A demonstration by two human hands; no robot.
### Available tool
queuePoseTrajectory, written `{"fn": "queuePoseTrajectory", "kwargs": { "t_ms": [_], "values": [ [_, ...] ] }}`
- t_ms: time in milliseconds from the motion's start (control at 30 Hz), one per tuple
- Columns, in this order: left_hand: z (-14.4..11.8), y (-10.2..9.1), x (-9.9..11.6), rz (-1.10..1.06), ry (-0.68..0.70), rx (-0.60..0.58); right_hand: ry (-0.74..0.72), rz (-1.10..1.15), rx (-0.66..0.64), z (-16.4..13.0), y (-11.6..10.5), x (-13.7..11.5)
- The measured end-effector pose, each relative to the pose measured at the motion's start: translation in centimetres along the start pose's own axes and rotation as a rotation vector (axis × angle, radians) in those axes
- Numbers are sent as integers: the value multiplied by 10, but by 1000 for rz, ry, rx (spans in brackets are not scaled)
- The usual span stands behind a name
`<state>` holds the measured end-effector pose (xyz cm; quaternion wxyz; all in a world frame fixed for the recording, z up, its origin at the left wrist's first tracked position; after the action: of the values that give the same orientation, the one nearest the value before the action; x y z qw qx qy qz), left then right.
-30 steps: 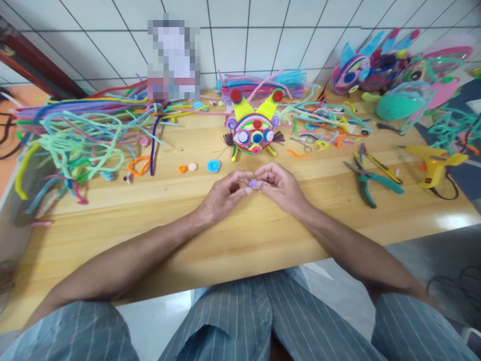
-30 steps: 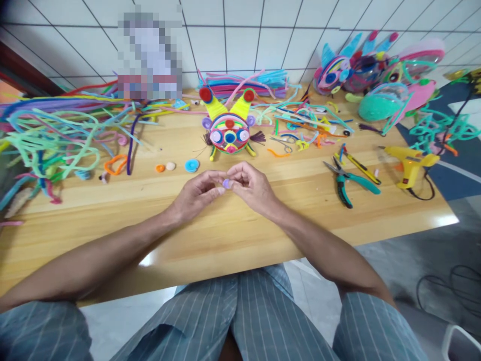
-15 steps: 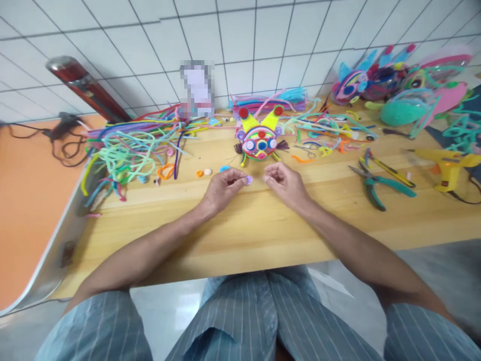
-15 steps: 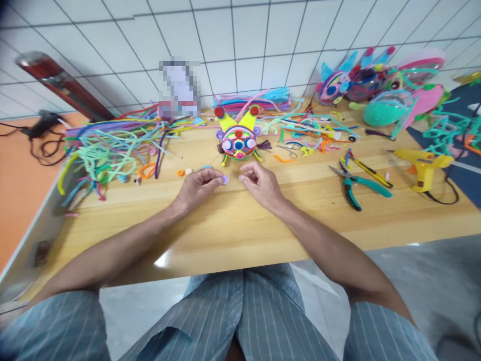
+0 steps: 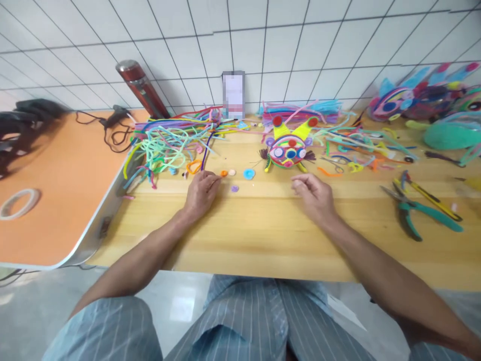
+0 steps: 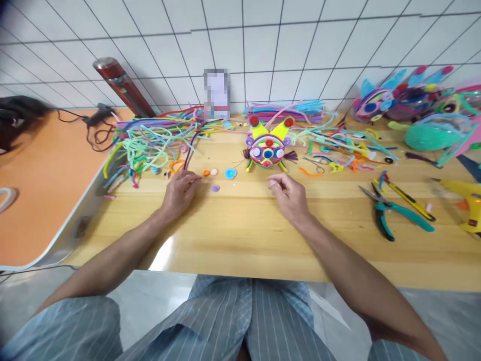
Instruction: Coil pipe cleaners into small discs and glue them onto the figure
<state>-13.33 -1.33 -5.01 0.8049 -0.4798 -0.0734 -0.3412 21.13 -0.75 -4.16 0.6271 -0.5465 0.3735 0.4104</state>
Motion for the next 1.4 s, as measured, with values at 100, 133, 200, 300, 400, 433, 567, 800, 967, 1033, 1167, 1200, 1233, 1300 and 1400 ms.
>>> {"fn": "queuePoseTrajectory", "kwargs": {
  "t_ms": [100,133,200,300,400,433,567,800,967,1033,1167,1200,1233,1300,1400],
  "values": [
    [-4,-1,2,11,140,-49,-4,-33,6,0,-4,-1],
    [-4,-1,4,14,194,-79,-8,-54,13,0,-5,-1],
    [-5,0,6,28,281,-136,-12,-91,14,0,-6,0],
    [-5,3,10,83,313,-193,-5,-108,-13,2,-3,2],
    [-4,8,14,138,301,-265,3,-110,-58,2,3,3],
    [-4,9,14,155,306,-288,3,-110,-75,1,5,3],
    [-4,9,16,188,322,-283,-22,-105,-94,-4,7,-2],
    [-16,12,19,192,426,-343,-138,-120,-129,-17,4,-12],
    [-23,12,19,215,386,-385,-278,-125,-149,-21,6,-12],
    [-21,10,20,207,387,-383,-312,-126,-148,-20,7,-12],
    [-18,6,20,207,401,-365,-324,-162,-167,-20,10,-11],
    [-18,7,20,212,411,-369,-333,-168,-170,-20,10,-11],
    [-19,8,19,218,424,-377,-345,-174,-168,-21,11,-11],
    [-22,10,16,227,444,-390,-383,-188,-166,-22,11,-11],
    [-25,14,13,232,428,-378,-431,-192,-148,-23,10,-14]
  ]
}}
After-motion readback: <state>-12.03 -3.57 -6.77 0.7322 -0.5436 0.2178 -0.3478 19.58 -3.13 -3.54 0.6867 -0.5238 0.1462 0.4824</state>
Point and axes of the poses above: each hand's wrist, its own z-axis towards the middle knuckle, its own y-axis out of the palm, x = y × z, the point moved 1 cm from there along z, towards the middle knuckle, and after that the axes turned 9 degrees about y, right-handed, at the moved point
